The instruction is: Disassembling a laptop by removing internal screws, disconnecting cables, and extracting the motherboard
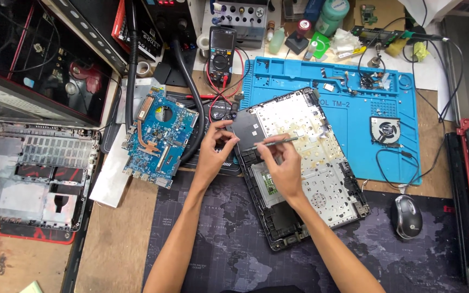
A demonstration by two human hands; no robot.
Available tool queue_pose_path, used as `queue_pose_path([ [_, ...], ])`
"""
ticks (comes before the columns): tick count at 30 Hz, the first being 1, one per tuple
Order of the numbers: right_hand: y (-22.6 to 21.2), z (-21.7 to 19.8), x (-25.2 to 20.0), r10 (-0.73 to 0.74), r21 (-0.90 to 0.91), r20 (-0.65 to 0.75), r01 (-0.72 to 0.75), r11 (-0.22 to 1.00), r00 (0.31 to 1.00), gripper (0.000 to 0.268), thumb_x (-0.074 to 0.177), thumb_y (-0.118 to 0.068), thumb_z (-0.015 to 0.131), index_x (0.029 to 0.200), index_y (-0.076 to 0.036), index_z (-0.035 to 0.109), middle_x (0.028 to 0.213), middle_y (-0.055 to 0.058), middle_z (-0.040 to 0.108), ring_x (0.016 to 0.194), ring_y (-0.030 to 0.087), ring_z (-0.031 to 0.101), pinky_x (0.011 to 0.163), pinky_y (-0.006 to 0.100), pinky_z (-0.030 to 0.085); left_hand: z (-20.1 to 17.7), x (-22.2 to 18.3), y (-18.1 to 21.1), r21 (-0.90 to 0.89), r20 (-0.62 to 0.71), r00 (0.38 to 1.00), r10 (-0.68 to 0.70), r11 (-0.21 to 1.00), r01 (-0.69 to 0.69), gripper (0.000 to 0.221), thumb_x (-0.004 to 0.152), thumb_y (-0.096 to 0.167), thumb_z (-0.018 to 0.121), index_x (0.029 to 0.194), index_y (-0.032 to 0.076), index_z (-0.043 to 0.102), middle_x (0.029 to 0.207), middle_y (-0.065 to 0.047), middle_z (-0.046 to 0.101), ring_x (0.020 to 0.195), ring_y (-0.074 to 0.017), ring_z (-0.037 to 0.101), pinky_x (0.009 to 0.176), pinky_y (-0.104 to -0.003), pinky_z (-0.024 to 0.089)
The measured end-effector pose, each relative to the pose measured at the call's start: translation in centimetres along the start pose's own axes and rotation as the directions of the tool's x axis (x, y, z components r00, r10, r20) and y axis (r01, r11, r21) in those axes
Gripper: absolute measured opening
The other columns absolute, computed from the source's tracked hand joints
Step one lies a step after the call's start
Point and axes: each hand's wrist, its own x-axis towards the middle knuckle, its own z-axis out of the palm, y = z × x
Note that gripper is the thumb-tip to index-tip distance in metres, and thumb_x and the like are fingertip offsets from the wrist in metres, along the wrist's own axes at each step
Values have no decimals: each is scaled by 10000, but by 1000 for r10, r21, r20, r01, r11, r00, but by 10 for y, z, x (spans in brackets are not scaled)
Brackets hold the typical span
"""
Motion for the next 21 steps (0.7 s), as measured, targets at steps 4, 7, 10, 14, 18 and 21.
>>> queue_pose_path([
  [4, 1, 0, -13, -21, 35, 17, 20, 999, 1000, 118, 964, -67, 689, 1053, -25, 623, 994, 155, 785, 721, 132, 683, 703, 256, 548, -1, 0, 1, -86, 10, 1000, -7, 996, 7, 404, 934, 61, 715, 1317, 95, 590, 886, -54, 754, 814, -103, 606, 832, -266, 496],
  [7, 8, -1, -20, -38, 27, 3, 38, 999, 999, 108, 966, -66, 689, 1047, -17, 638, 1009, 139, 796, 724, 122, 696, 707, 241, 556, -3, 1, 0, -107, 10, 1000, -1, 994, 2, 372, 940, 65, 716, 1293, 101, 605, 887, -44, 757, 814, -81, 608, 823, -243, 488],
  [10, 13, -1, -23, -43, 15, -26, 43, 999, 999, 106, 971, -63, 679, 1052, -11, 633, 1019, 139, 796, 726, 122, 705, 711, 250, 567, -3, 0, 1, -122, 10, 1000, 5, 992, -4, 364, 935, 66, 725, 1280, 97, 614, 886, -59, 759, 807, -90, 619, 810, -246, 490],
  [14, 20, 0, -22, -65, 13, -22, 65, 998, 998, 79, 977, -48, 667, 1036, -2, 643, 994, 144, 792, 690, 123, 688, 679, 252, 555, -4, 1, 3, -120, 10, 1000, 9, 993, -7, 351, 933, 65, 727, 1266, 93, 621, 886, -70, 759, 811, -102, 622, 807, -261, 487],
  [18, 16, -3, -22, -31, 88, 18, 29, 996, 999, 78, 990, -50, 636, 1050, -17, 599, 967, 135, 782, 666, 82, 610, 652, 215, 510, -3, -2, 3, -86, 12, 1000, 15, 996, -13, 341, 940, 71, 722, 1264, 94, 619, 893, -80, 760, 815, -113, 626, 807, -282, 498],
  [21, 20, -9, -20, -19, 156, 25, 15, 988, 1000, 77, 1006, -46, 614, 1073, -29, 578, 985, 127, 779, 675, 65, 595, 655, 195, 493, 1, -9, 10, -65, -8, 1000, 13, 998, -13, 331, 957, 82, 710, 1274, 109, 618, 917, -79, 761, 843, -132, 654, 825, -300, 518],
])
